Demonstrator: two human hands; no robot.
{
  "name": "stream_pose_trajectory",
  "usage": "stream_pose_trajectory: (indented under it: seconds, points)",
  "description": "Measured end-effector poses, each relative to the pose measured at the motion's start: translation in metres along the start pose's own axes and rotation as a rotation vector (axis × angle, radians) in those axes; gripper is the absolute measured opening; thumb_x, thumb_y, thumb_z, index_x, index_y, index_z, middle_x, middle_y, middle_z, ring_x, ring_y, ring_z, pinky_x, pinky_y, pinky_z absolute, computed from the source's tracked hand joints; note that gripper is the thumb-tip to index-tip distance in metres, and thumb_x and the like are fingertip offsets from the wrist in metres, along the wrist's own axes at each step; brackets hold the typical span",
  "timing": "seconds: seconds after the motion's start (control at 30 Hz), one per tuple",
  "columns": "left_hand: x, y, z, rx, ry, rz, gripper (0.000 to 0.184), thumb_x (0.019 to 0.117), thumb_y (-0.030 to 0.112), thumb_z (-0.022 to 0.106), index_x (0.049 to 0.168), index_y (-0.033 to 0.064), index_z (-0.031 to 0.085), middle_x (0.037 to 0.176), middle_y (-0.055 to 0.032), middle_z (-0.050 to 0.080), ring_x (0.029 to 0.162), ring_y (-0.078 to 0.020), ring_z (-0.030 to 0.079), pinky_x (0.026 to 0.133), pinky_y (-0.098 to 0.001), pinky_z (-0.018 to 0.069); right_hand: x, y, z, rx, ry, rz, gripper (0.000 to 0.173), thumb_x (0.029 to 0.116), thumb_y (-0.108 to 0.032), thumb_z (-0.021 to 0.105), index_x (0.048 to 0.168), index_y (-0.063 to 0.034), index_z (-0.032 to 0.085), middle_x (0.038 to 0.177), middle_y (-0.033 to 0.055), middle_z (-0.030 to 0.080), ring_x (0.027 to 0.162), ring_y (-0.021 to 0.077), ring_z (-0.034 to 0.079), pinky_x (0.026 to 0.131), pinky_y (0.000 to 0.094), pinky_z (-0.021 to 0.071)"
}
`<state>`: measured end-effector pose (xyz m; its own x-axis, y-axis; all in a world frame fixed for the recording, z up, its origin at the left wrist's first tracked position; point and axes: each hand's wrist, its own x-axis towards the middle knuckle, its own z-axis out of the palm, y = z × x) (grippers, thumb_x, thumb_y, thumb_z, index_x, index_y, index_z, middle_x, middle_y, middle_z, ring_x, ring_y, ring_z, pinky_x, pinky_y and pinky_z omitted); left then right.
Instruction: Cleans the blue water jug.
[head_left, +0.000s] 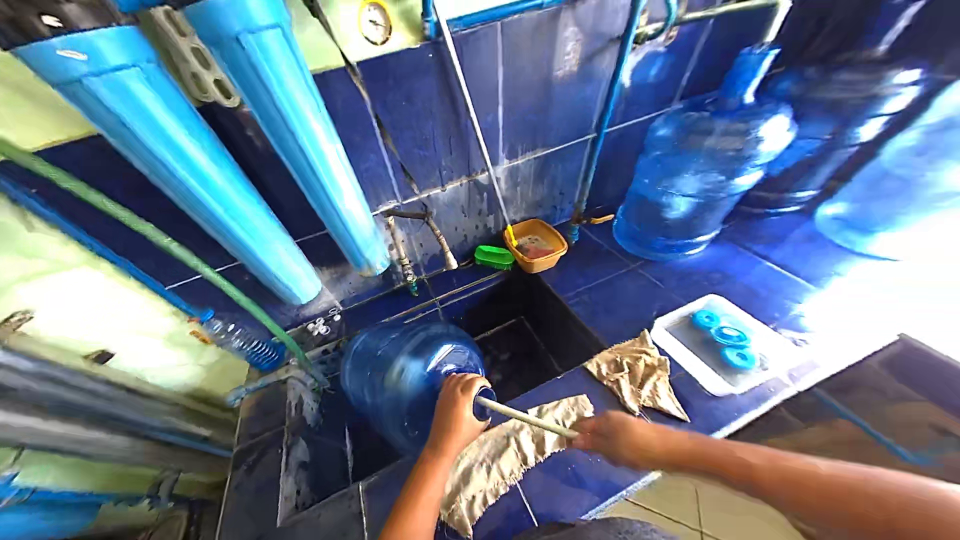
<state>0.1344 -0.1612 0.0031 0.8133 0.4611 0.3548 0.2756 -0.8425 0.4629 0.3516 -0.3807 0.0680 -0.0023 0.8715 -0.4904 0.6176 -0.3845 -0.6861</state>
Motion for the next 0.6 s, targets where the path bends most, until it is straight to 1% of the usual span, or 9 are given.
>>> stream_pose_trajectory:
  seconds: [0.03,0.07,0.1,0.17,0.27,0.37,0.47,0.53,0.6]
  points:
    - [0.004,-0.004,-0.010,0.019,-0.118,0.015,0.051,0.0658,0.015,0.089,0.113,0.0034,0.073,0.118,-0.0146,0.073,0.119,-0.0325,0.066,0.112,-0.0497,0.0445,-0.002,-0.016,-0.016,-0.321,0.036,-0.013,0.035,0.1088,-0.033,0.049,0.126,-0.0094,0.068,0.086,0.0193,0.070,0.077,0.0356,0.068,0.073,0.0561,0.0553]
    - [0.011,-0.009,-0.018,0.038,-0.234,0.025,0.053,0.0673,0.016,0.089,0.116,0.0034,0.072,0.120,-0.0151,0.072,0.121,-0.0325,0.065,0.113,-0.0502,0.0429,-0.008,-0.035,-0.033,-0.568,0.060,-0.029,0.036,0.1088,-0.033,0.048,0.130,-0.0090,0.066,0.092,0.0243,0.071,0.088,0.0450,0.070,0.079,0.0655,0.0536]
    - [0.020,-0.016,-0.025,0.051,-0.337,0.017,0.055,0.0690,0.018,0.089,0.119,0.0040,0.071,0.122,-0.0155,0.071,0.122,-0.0321,0.064,0.114,-0.0500,0.0422,-0.017,-0.059,-0.049,-0.753,0.066,-0.041,0.035,0.1093,-0.028,0.046,0.132,-0.0068,0.063,0.094,0.0271,0.070,0.092,0.0502,0.068,0.081,0.0690,0.0510]
    - [0.040,-0.036,-0.032,0.035,-0.436,-0.037,0.057,0.0724,0.019,0.087,0.125,0.0054,0.069,0.126,-0.0164,0.069,0.124,-0.0320,0.062,0.111,-0.0508,0.0455,-0.032,-0.106,-0.068,-0.964,0.087,-0.070,0.031,0.1053,-0.012,0.049,0.132,-0.0022,0.061,0.090,0.0267,0.068,0.088,0.0503,0.067,0.076,0.0673,0.0506]
    - [0.054,-0.079,-0.036,-0.104,-0.269,-0.111,0.061,0.0727,0.016,0.086,0.128,0.0002,0.064,0.123,-0.0217,0.068,0.118,-0.0346,0.065,0.104,-0.0541,0.0501,-0.030,-0.138,-0.070,-1.059,0.142,-0.028,0.030,0.1013,0.000,0.048,0.130,0.0012,0.057,0.089,0.0233,0.066,0.084,0.0443,0.067,0.070,0.0587,0.0510]
    - [0.048,-0.106,-0.033,-0.230,-0.088,-0.190,0.066,0.0716,0.013,0.087,0.129,-0.0051,0.061,0.121,-0.0284,0.066,0.115,-0.0415,0.065,0.101,-0.0596,0.0497,-0.020,-0.122,-0.042,-0.884,0.191,0.110,0.048,0.1010,0.004,0.048,0.149,-0.0001,0.044,0.107,0.0321,0.064,0.093,0.0523,0.065,0.078,0.0656,0.0510]
    - [0.032,-0.111,-0.004,-0.215,-0.046,-0.205,0.061,0.0688,0.007,0.088,0.124,-0.0056,0.064,0.121,-0.0284,0.067,0.115,-0.0425,0.065,0.101,-0.0604,0.0494,-0.004,-0.080,0.001,-0.596,0.156,0.255,0.057,0.0996,-0.001,0.052,0.155,-0.0072,0.039,0.121,0.0344,0.061,0.102,0.0560,0.063,0.081,0.0712,0.0494]
    - [0.019,-0.118,0.029,-0.173,-0.042,-0.189,0.061,0.0653,0.006,0.089,0.122,-0.0042,0.067,0.122,-0.0273,0.067,0.117,-0.0429,0.064,0.104,-0.0595,0.0488,0.023,-0.040,0.025,-0.392,0.077,0.319,0.043,0.1048,-0.017,0.053,0.146,-0.0042,0.049,0.121,0.0330,0.063,0.107,0.0547,0.063,0.085,0.0734,0.0488]
    - [0.012,-0.121,0.060,-0.129,-0.025,-0.158,0.061,0.0620,0.006,0.090,0.118,-0.0037,0.069,0.120,-0.0267,0.069,0.116,-0.0430,0.065,0.104,-0.0597,0.0481,0.072,-0.014,0.034,-0.179,-0.027,0.291,0.049,0.1077,-0.037,0.050,0.131,0.0059,0.059,0.118,0.0344,0.064,0.111,0.0526,0.063,0.093,0.0729,0.0458]
